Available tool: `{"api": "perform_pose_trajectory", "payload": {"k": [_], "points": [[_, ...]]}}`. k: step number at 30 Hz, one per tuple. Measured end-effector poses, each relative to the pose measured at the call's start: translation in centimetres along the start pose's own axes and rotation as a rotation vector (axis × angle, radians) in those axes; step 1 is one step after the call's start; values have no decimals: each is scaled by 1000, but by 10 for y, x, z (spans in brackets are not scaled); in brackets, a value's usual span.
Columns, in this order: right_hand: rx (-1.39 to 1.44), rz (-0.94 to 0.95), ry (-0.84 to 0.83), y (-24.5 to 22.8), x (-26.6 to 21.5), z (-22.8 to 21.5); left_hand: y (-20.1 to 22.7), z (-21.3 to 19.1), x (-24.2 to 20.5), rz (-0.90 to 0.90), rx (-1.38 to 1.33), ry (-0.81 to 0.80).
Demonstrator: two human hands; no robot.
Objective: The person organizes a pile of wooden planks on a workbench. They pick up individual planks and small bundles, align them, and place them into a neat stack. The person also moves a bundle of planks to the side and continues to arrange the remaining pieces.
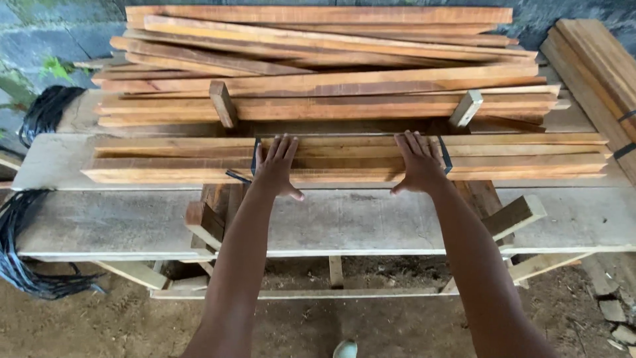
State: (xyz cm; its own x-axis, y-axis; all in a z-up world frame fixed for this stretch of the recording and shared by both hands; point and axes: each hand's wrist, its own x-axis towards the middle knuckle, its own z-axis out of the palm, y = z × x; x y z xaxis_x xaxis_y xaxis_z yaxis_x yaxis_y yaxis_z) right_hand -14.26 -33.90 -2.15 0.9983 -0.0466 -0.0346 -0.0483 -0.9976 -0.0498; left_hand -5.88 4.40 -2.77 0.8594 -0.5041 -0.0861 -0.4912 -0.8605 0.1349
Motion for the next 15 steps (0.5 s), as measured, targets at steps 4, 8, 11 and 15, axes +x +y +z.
{"api": "perform_pose_trajectory", "payload": {"k": [4,8,11,15], "points": [[-24,-16,21,-4,-2,3,-1,1,-2,10,-50,18],[-137,-11,72,-3,1,3,5,-7,-6,-23,37,1],[-120,4,38,-2,-1,4,7,-7,-9,-13,67,0],[-129,-6,16,-6,-2,-2,-37,100,74,-38,209,83]]}}
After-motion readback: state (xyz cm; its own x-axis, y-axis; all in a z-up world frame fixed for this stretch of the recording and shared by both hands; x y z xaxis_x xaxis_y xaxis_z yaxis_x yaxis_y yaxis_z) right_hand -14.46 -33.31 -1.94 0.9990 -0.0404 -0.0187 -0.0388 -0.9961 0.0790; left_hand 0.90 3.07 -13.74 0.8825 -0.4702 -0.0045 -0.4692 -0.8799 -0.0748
